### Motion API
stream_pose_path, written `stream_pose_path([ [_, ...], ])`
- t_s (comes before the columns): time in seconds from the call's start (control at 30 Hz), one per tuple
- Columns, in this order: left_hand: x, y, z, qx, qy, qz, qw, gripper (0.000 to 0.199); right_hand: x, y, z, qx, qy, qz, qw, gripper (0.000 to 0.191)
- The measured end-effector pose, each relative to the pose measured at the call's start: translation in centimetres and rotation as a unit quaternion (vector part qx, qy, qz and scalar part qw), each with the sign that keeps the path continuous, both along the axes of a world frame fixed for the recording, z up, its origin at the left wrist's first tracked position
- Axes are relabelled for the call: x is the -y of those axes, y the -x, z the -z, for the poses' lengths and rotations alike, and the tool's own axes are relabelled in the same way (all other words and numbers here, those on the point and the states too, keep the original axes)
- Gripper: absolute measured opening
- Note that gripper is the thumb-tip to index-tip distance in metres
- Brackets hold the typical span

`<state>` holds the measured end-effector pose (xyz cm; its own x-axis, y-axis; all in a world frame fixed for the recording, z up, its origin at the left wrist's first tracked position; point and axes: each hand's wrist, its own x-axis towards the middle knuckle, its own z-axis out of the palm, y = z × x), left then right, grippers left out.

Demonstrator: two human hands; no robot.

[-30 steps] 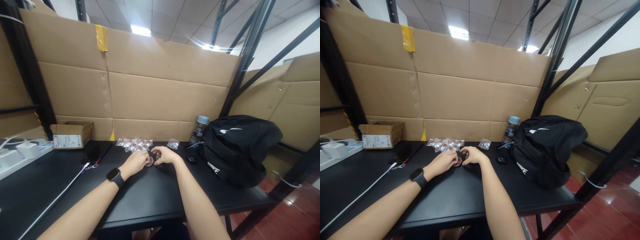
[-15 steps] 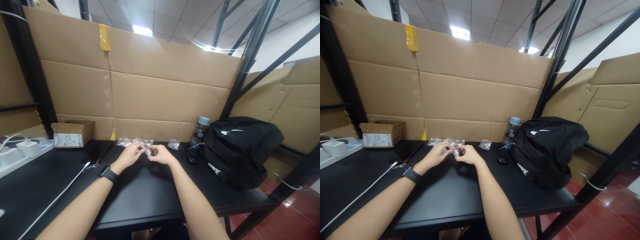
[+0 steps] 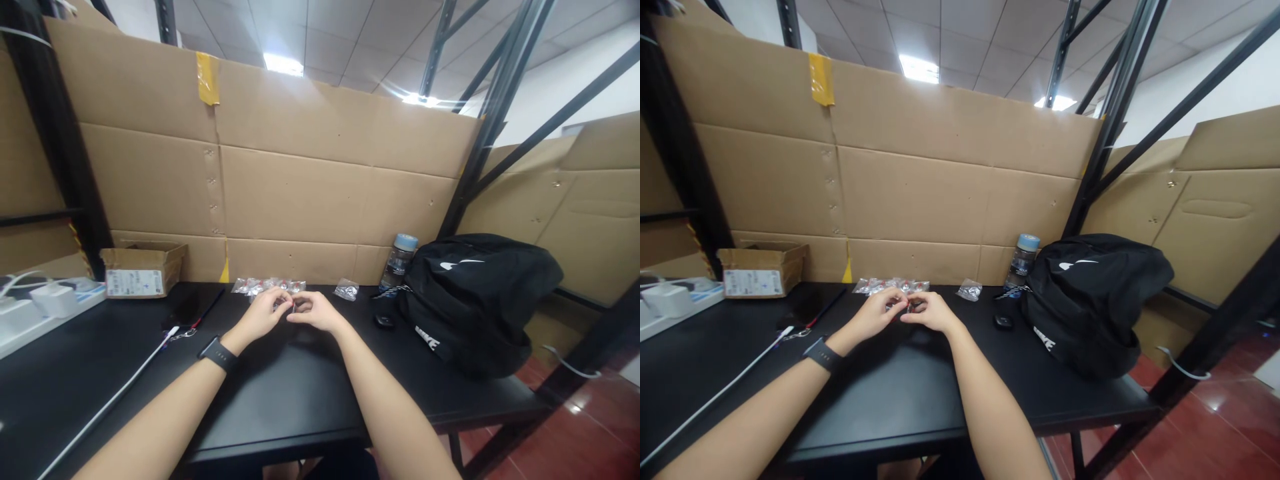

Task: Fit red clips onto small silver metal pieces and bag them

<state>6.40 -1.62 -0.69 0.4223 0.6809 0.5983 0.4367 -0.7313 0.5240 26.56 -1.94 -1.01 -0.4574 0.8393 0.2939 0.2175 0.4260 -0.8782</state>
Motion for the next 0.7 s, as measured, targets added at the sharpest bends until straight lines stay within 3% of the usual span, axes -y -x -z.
stream_pose_path([
  [0.3,-0.8,1.5,-0.1,-0.054,-0.024,-0.032,0.998,0.019,-0.5,-1.1,-0.2,0.034,-0.033,0.063,0.997,0.054],
  [0.4,-1.4,2.6,0.1,-0.103,-0.006,-0.054,0.993,0.018,-0.7,-2.4,-0.3,0.110,-0.031,0.120,0.986,0.059],
  [0.5,-2.1,3.6,0.6,-0.152,0.027,-0.072,0.985,0.016,-1.0,-3.8,-0.3,0.210,-0.050,0.177,0.960,0.047],
  [0.6,-2.6,4.4,1.1,-0.185,0.074,-0.069,0.978,0.012,-1.3,-5.0,-0.4,0.270,-0.065,0.189,0.942,0.039],
  [0.7,-2.8,4.9,1.5,-0.202,0.104,-0.061,0.972,0.011,-1.6,-5.6,-0.4,0.301,-0.066,0.182,0.934,0.045],
])
